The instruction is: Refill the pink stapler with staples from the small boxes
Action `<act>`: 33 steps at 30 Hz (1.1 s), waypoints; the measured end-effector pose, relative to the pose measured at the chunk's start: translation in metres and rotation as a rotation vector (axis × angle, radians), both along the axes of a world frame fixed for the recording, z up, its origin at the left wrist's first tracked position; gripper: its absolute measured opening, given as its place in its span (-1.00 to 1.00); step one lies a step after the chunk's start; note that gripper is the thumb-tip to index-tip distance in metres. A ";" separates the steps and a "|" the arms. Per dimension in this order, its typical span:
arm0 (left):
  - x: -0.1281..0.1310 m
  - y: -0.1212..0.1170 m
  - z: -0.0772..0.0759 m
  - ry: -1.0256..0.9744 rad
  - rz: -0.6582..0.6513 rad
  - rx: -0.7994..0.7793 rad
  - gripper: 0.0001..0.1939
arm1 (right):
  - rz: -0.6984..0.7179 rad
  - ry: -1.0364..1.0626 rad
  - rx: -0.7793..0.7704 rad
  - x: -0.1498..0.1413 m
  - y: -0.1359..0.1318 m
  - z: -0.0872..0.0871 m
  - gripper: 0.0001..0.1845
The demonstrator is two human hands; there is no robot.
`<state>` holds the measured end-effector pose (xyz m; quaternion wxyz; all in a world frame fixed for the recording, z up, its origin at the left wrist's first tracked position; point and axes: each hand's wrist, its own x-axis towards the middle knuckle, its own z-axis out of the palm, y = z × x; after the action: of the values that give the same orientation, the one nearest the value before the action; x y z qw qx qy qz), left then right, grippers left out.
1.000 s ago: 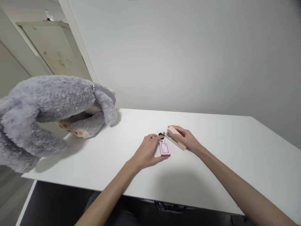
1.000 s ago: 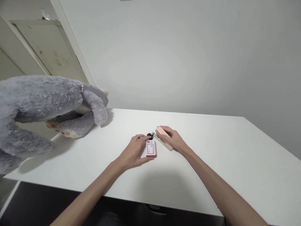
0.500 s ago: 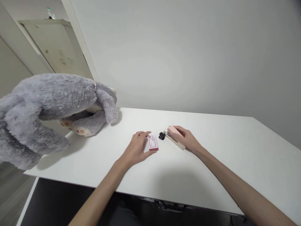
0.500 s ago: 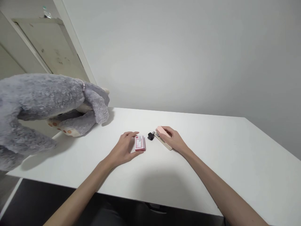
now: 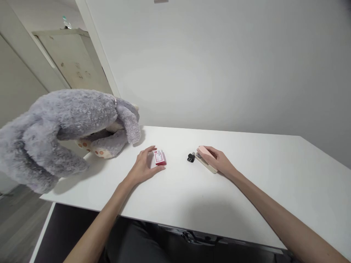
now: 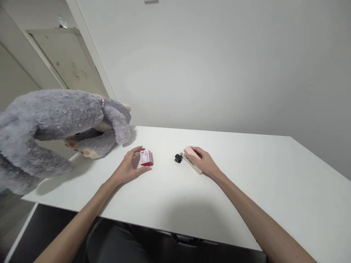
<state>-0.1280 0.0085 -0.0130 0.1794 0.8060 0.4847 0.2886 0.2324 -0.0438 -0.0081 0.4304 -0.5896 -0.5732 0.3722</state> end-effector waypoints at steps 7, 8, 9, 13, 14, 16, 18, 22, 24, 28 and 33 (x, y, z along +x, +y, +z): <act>-0.003 -0.013 0.011 -0.176 0.096 -0.031 -0.14 | 0.005 0.007 0.006 0.002 0.001 -0.004 -0.46; -0.007 -0.014 0.011 -0.177 0.112 -0.031 -0.14 | 0.004 0.007 0.006 0.002 0.001 -0.004 -0.46; -0.011 -0.015 0.011 -0.163 0.123 -0.030 -0.13 | 0.003 0.006 0.005 0.002 0.001 -0.004 -0.46; -0.028 -0.017 0.009 -0.051 0.105 -0.010 -0.14 | 0.007 0.009 0.001 0.001 -0.001 -0.002 -0.48; -0.030 -0.018 0.009 -0.030 0.102 -0.006 -0.16 | 0.008 0.011 0.001 0.001 -0.001 -0.002 -0.48; -0.034 -0.020 0.009 -0.008 0.116 -0.003 -0.18 | 0.016 0.005 0.004 0.002 -0.001 -0.003 -0.48; -0.036 -0.023 0.011 -0.013 0.154 -0.001 -0.18 | 0.009 -0.017 0.044 0.002 0.000 -0.006 -0.45; -0.044 -0.029 0.014 -0.007 0.222 0.011 -0.18 | -0.111 -0.197 0.376 0.000 -0.003 -0.012 -0.48; -0.049 -0.030 0.014 0.002 0.210 0.020 -0.20 | -0.143 -0.325 0.533 -0.006 -0.009 -0.014 -0.59; -0.054 -0.031 0.013 0.030 0.140 0.060 -0.34 | 0.010 -0.484 0.583 -0.029 -0.025 -0.016 -0.61; -0.055 -0.032 0.010 0.062 0.139 0.101 -0.44 | 0.135 -0.597 0.506 -0.059 -0.032 -0.031 -0.44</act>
<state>-0.1833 -0.0235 -0.0035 0.1029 0.7869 0.5296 0.2995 0.1730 -0.0759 -0.0387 0.3512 -0.5081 -0.7842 0.0591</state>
